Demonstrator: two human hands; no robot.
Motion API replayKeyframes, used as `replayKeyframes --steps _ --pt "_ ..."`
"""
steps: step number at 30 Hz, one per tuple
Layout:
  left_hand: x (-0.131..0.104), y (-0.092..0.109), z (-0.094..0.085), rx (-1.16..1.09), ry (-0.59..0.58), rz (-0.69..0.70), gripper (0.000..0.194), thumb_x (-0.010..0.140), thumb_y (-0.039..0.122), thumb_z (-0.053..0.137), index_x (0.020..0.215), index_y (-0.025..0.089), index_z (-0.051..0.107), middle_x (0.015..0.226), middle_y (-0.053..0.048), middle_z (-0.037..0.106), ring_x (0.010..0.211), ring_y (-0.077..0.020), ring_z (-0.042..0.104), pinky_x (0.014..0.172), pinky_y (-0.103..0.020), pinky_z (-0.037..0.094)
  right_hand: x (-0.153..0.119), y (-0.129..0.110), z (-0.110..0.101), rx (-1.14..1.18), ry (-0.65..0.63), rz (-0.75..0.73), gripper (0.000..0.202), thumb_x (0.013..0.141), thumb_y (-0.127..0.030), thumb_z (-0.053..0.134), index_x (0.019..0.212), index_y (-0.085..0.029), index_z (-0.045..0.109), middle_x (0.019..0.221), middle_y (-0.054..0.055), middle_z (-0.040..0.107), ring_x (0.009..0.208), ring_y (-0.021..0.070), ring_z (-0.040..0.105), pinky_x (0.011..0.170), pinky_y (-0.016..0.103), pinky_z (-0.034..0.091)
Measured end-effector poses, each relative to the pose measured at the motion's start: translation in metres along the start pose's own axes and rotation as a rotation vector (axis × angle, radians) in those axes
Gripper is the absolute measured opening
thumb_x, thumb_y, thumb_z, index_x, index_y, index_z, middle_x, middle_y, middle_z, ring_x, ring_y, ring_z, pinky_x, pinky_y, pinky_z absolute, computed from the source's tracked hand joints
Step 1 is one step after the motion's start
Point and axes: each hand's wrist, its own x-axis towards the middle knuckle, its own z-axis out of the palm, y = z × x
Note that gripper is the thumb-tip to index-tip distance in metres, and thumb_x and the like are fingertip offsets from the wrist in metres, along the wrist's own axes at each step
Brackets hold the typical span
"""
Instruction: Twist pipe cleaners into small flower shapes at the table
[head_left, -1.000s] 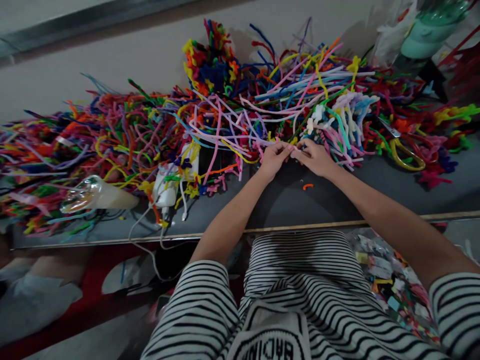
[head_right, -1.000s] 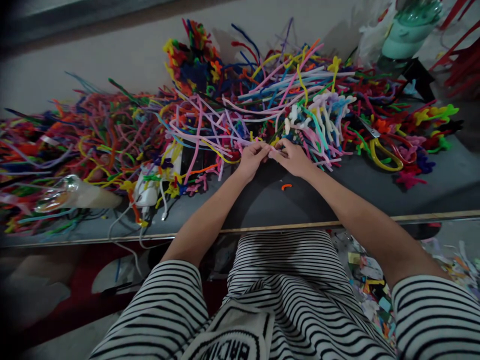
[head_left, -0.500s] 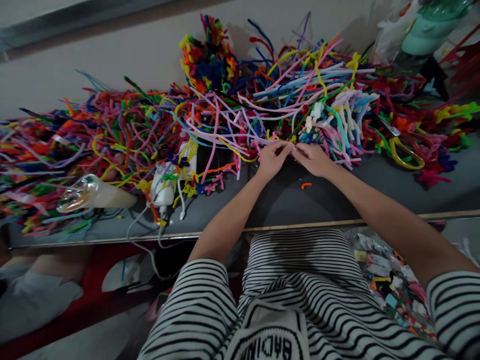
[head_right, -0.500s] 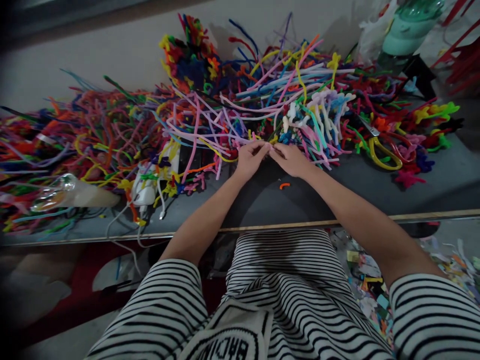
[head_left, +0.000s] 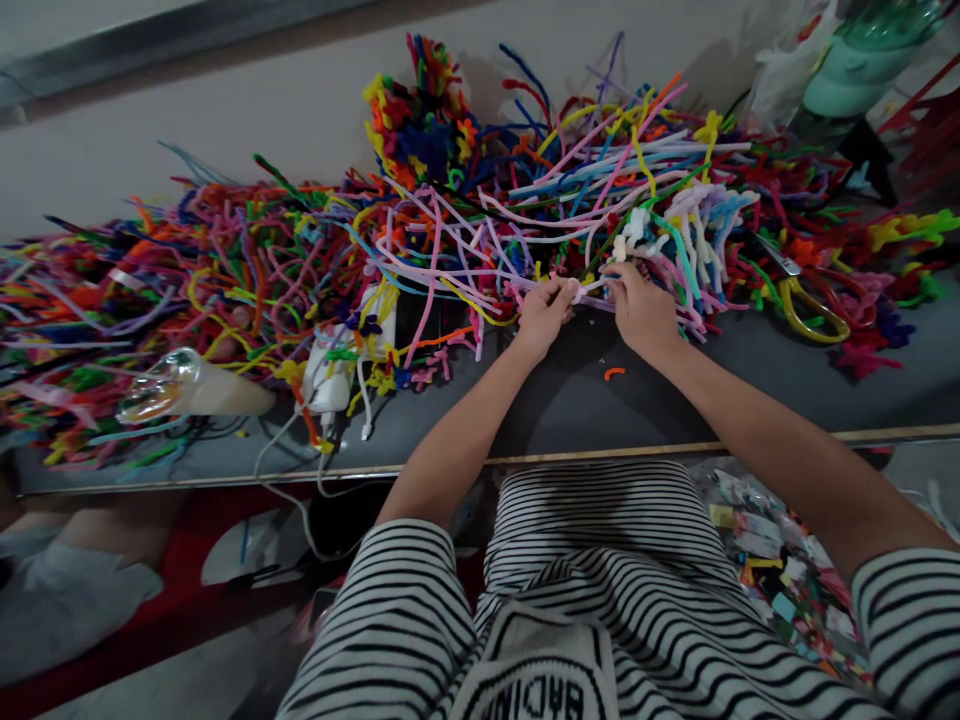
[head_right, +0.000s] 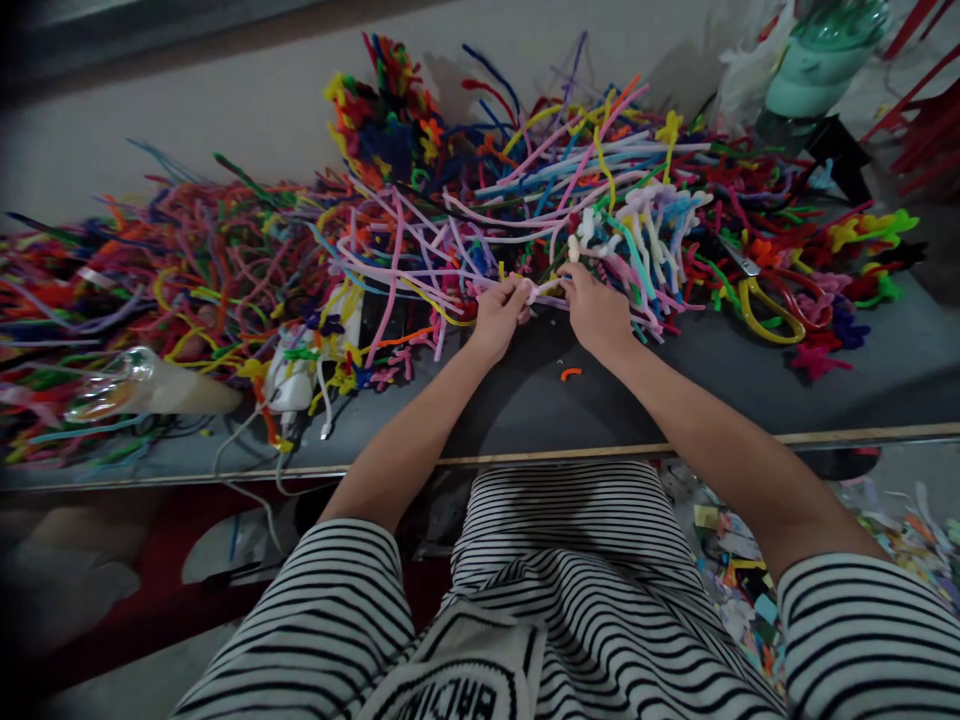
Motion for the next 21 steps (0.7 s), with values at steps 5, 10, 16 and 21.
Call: replayKeyframes --steps 5,10,16,21 --pt "-0.005 0.009 0.003 -0.131 -0.187 -0.089 0.049 0.078 0.063 0.084 0.084 0.019 0.064 0.066 0.005 0.052 0.050 -0.0033 0.037 0.048 -0.021 0.032 0.001 0.002 -0.003 0.094 0.149 -0.005 0.045 0.106 -0.060 0.041 0.111 -0.023 0.067 0.096 0.012 0.073 0.091 0.0294 0.070 0.079 0.040 0.053" --pt "-0.010 0.018 0.002 -0.002 -0.298 -0.090 0.043 0.076 0.055 0.088 0.083 0.016 0.070 0.070 0.002 0.063 0.057 -0.0051 0.047 0.055 -0.021 0.037 0.003 0.001 -0.003 0.220 0.066 -0.072 0.047 0.104 -0.060 0.047 0.088 -0.022 0.070 0.085 0.009 0.073 0.077 0.0250 0.067 0.077 0.039 0.051" --pt "-0.013 0.021 0.000 0.007 -0.265 -0.031 0.041 0.076 0.055 0.087 0.083 0.016 0.079 0.074 -0.002 0.071 0.067 -0.0086 0.059 0.064 -0.023 0.047 0.000 -0.002 -0.003 0.291 -0.071 -0.105 0.028 0.099 -0.039 0.055 0.089 -0.020 0.073 0.085 0.008 0.075 0.076 0.0230 0.067 0.074 0.037 0.049" --pt "-0.011 0.012 -0.003 -0.040 -0.164 0.044 0.050 0.075 0.062 0.086 0.103 0.021 0.084 0.089 -0.005 0.080 0.089 -0.0165 0.072 0.085 -0.031 0.058 -0.002 -0.004 -0.003 0.399 -0.122 -0.124 0.021 0.096 -0.032 0.056 0.096 -0.018 0.073 0.084 0.007 0.074 0.071 0.0199 0.063 0.068 0.033 0.046"
